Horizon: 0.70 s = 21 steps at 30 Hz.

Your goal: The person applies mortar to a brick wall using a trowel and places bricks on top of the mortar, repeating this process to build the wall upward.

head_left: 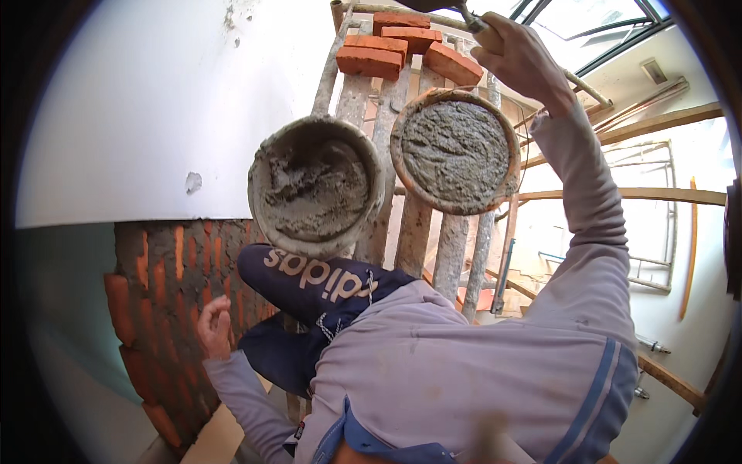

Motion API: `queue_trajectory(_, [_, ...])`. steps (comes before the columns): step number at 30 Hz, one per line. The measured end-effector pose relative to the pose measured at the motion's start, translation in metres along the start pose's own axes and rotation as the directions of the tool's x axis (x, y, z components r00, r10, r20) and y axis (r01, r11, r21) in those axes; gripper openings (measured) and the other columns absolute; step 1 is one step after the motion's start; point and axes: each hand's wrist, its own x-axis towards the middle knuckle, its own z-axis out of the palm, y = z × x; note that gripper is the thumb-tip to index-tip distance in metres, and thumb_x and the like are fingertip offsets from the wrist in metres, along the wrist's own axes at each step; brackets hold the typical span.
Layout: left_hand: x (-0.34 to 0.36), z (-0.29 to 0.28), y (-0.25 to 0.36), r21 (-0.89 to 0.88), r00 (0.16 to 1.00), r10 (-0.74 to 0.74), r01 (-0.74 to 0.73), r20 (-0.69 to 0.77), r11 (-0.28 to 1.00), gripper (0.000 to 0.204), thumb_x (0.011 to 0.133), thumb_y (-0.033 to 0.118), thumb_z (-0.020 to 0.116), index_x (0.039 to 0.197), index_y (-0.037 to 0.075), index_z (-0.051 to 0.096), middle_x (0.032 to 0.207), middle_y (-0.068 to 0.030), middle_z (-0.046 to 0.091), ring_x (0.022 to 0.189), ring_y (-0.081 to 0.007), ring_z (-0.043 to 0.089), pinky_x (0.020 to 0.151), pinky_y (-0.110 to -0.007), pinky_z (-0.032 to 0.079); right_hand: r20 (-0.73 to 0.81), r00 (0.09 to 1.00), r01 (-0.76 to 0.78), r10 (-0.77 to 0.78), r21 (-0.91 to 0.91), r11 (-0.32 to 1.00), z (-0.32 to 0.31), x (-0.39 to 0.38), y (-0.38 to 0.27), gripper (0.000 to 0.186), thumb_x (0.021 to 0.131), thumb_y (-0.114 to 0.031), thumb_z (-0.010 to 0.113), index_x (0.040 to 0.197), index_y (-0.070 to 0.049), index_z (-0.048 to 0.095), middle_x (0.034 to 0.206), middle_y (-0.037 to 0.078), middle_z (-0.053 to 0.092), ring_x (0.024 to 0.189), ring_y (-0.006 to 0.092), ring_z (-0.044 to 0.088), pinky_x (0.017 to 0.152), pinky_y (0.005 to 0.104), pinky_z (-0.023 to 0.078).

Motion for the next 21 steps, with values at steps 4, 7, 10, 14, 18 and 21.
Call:
queue_trajectory(4, [-0.059,-0.069,-0.062,-0.073,0.909,-0.341,0.334,-0.241,0.94,0.03,0.094,0.026,0.064,0.114,0.003,0.061,0.115,-0.003,0.061,0.103,-0.0105,0.058,0.084,-0.025,0.044,0.165,0.986,0.013,-0.025,0.073,0.997,0.03,0.058,0.027,0.017,0.083,-0.021,0.066,0.088,-0.005,0.063,0.079,0.013,0.065,0.073,0.0234,0.063,0.069,0.0367,0.049])
queue_trajectory(7, [-0.133,-0.102,-0.08,-0.071,0.728,-0.528,0.557,-0.437,0.828,0.04,0.093,0.037,0.063,0.123,0.011,0.057,0.117,0.0011,0.06,0.109,-0.0129,0.057,0.084,-0.027,0.044,0.338,0.934,-0.079,0.114,-0.114,0.99,0.055,0.111,0.094,0.021,0.08,-0.021,0.072,0.093,-0.008,0.063,0.083,0.015,0.067,0.08,0.0243,0.067,0.071,0.0411,0.051])
queue_trajectory(10, [-0.238,-0.136,-0.116,-0.335,0.45,-0.64,0.586,-0.623,0.738,0.048,0.092,0.042,0.062,0.128,0.012,0.052,0.125,-0.0028,0.057,0.116,-0.0217,0.054,0.089,-0.037,0.044,0.412,0.911,0.044,-0.032,-0.021,0.999,0.132,0.107,0.179,0.051,0.075,-0.04,0.078,0.107,-0.004,0.06,0.086,0.014,0.065,0.078,0.0282,0.062,0.075,0.0409,0.049])
queue_trajectory(14, [-0.313,-0.11,-0.136,-0.559,0.31,-0.665,0.368,-0.68,0.743,0.056,0.091,0.046,0.062,0.132,0.01,0.049,0.133,-0.0061,0.052,0.125,-0.0255,0.049,0.098,-0.046,0.04,0.439,0.881,-0.125,0.174,-0.138,0.983,0.215,0.053,0.249,0.054,0.064,-0.032,0.08,0.111,-0.009,0.065,0.101,0.022,0.067,0.097,0.0377,0.064,0.098,0.0437,0.042])
queue_trajectory(18, [-0.334,-0.035,-0.096,-0.585,0.146,-0.653,0.333,-0.743,0.74,0.055,0.092,0.044,0.06,0.133,0.008,0.049,0.133,-0.0085,0.052,0.124,-0.0226,0.05,0.102,-0.044,0.038,0.414,0.883,-0.214,0.222,-0.065,0.975,0.244,0.028,0.227,0.047,0.065,-0.025,0.076,0.105,-0.002,0.065,0.095,0.025,0.067,0.094,0.0393,0.065,0.088,0.0447,0.048])
queue_trajectory(21, [-0.314,0.054,-0.091,-0.659,0.211,-0.693,0.214,-0.689,0.721,0.048,0.093,0.037,0.061,0.128,0.006,0.051,0.125,-0.0094,0.056,0.117,-0.0204,0.054,0.1,-0.04,0.041,0.392,0.918,-0.017,0.062,-0.117,0.993,0.314,0.072,0.218,0.045,0.069,-0.02,0.075,0.104,0.006,0.063,0.098,0.022,0.069,0.096,0.0315,0.067,0.08,0.0401,0.051])
